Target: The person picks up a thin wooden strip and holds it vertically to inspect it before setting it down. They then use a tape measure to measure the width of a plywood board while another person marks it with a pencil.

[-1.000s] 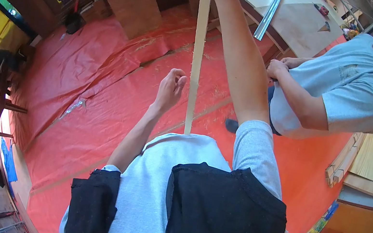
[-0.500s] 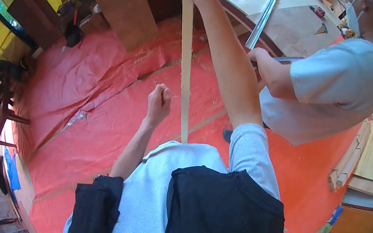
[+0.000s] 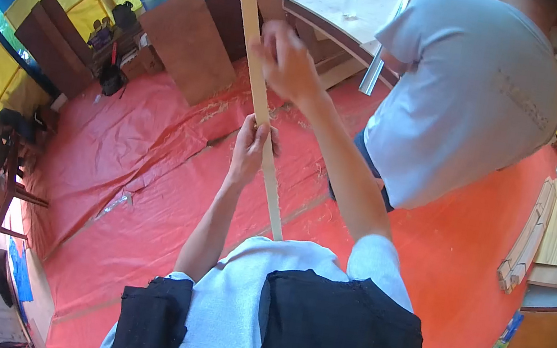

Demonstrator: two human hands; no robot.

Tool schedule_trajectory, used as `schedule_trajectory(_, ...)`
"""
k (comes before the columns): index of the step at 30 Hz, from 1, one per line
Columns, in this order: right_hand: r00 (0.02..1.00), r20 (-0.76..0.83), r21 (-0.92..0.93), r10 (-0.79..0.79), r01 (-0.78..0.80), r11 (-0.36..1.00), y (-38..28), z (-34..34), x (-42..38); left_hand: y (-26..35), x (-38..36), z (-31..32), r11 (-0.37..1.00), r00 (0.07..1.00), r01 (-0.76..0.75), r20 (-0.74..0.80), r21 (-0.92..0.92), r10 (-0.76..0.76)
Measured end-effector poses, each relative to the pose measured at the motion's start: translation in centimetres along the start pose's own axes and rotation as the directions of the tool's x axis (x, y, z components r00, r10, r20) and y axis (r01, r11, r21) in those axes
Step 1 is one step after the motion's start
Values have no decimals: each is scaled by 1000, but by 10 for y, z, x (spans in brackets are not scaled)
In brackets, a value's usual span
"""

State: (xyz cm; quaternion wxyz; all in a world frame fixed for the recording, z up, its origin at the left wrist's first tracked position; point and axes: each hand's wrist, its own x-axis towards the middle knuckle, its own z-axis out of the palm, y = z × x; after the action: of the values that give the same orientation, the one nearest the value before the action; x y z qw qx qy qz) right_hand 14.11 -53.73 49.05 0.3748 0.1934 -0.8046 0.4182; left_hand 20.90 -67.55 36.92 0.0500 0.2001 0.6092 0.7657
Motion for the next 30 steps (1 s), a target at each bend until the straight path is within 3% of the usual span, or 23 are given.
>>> schedule_trajectory(2, 962, 240, -159, 128, -91, 983, -15, -6, -47, -1, 1, -4, 1000, 1000, 17, -26, 5, -17)
schedule_trajectory(5, 936, 294, -329, 196, -93, 940, -18, -1, -77, -5, 5, -10, 999, 998, 51, -48, 5, -51)
schedule_trajectory(9, 959, 257, -249, 119, -53, 967, 10, 26, -91, -12, 2, -13, 997, 996, 80, -50, 11, -80)
schedule_trajectory(13, 963, 267, -55, 36, -22, 998, 24, 29, -108, -20, 3, -22, 996, 993, 89, -82, 16, -87)
schedule_trajectory(16, 925, 360, 62, 121, -153, 986, 31, 20, -151, -22, 4, -32, 995, 990, 92, -110, -24, -94)
schedule_trajectory(20, 787, 510, -165, 347, -306, 938, 16, 16, -189, -26, 5, -42, 988, 984, 111, -126, -106, -124)
schedule_trajectory(23, 782, 541, -276, 308, -181, 944, 16, 37, -204, -25, 7, -42, 989, 982, 125, -130, -78, -134)
schedule_trajectory(26, 884, 422, -195, 199, -126, 973, 31, 65, -219, -23, 9, -41, 982, 972, 175, -148, -71, -184)
schedule_trajectory(30, 938, 335, -107, 93, -60, 992, 39, 69, -232, -25, 8, -45, 980, 974, 191, -117, -52, -196)
